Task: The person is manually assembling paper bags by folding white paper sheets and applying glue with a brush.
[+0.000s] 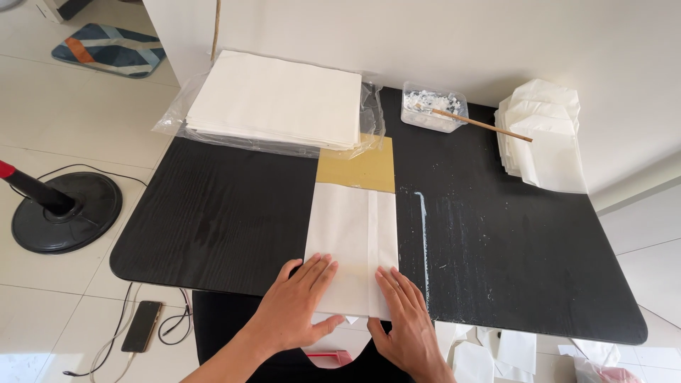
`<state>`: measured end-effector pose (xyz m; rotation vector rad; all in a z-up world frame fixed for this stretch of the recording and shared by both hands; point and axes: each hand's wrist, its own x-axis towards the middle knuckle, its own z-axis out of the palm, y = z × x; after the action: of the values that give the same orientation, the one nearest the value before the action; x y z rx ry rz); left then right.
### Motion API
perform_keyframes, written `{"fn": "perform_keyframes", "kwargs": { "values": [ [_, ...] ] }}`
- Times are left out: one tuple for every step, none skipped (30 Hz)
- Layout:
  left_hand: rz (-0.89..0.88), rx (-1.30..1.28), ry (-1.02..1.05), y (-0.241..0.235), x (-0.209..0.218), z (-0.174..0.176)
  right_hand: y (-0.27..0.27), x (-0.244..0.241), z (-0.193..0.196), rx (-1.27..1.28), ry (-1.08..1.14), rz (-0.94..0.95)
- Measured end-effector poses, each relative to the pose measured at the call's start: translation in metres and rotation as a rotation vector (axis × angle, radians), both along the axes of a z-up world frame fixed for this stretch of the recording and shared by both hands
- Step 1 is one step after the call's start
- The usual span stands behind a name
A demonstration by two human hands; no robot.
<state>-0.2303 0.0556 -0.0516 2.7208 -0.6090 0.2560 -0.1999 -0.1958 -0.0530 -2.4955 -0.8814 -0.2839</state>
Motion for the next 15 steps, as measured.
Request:
{"fn": "perform_keyframes", "kwargs": {
  "values": [
    [0.001, 0.0, -0.003, 0.0, -0.005, 0.004, -0.001, -0.003, -0.004, 0.0, -0.003, 0.001],
    [-0.033, -0.056, 0.007, 0.0, -0.009, 0.008, -0.002, -0.006, -0.009, 0.014, -0.002, -0.025],
    [-0.065, -0.109, 0.014, 0.001, -0.013, 0.013, -0.002, -0.007, -0.013, 0.032, -0.004, -0.048],
    [-0.063, -0.106, 0.008, 0.006, -0.01, 0.017, 0.0, -0.004, -0.014, 0.034, -0.01, -0.045],
    [-0.086, -0.173, 0.09, 0.01, -0.01, 0.02, 0.0, -0.004, -0.017, 0.028, -0.04, -0.056],
    [-0.109, -0.24, 0.172, 0.013, -0.01, 0.022, 0.001, -0.003, -0.019, 0.022, -0.07, -0.067],
    [-0.111, -0.24, 0.175, 0.016, -0.008, 0.028, 0.001, -0.002, -0.021, 0.022, -0.067, -0.069],
    [-0.118, -0.264, 0.247, 0.02, -0.005, 0.034, 0.001, -0.001, -0.023, 0.013, -0.035, -0.095],
    [-0.125, -0.284, 0.314, 0.024, 0.0, 0.041, 0.003, 0.003, -0.024, 0.007, -0.008, -0.121],
    [-0.127, -0.28, 0.311, 0.028, 0.005, 0.043, 0.006, 0.006, -0.019, 0.011, -0.011, -0.123],
    [-0.144, -0.279, 0.325, 0.031, 0.009, 0.045, 0.007, 0.006, -0.015, 0.014, 0.017, -0.136],
    [-0.16, -0.277, 0.339, 0.033, 0.013, 0.046, 0.009, 0.006, -0.011, 0.018, 0.044, -0.149],
    [-0.164, -0.278, 0.343, 0.033, 0.016, 0.046, 0.008, 0.006, -0.012, 0.017, 0.047, -0.153],
    [-0.168, -0.251, 0.362, 0.034, 0.019, 0.046, 0.007, 0.005, -0.014, 0.026, 0.025, -0.128],
    [-0.17, -0.223, 0.377, 0.035, 0.023, 0.047, 0.007, 0.007, -0.015, 0.036, -0.001, -0.102]
  ]
}}
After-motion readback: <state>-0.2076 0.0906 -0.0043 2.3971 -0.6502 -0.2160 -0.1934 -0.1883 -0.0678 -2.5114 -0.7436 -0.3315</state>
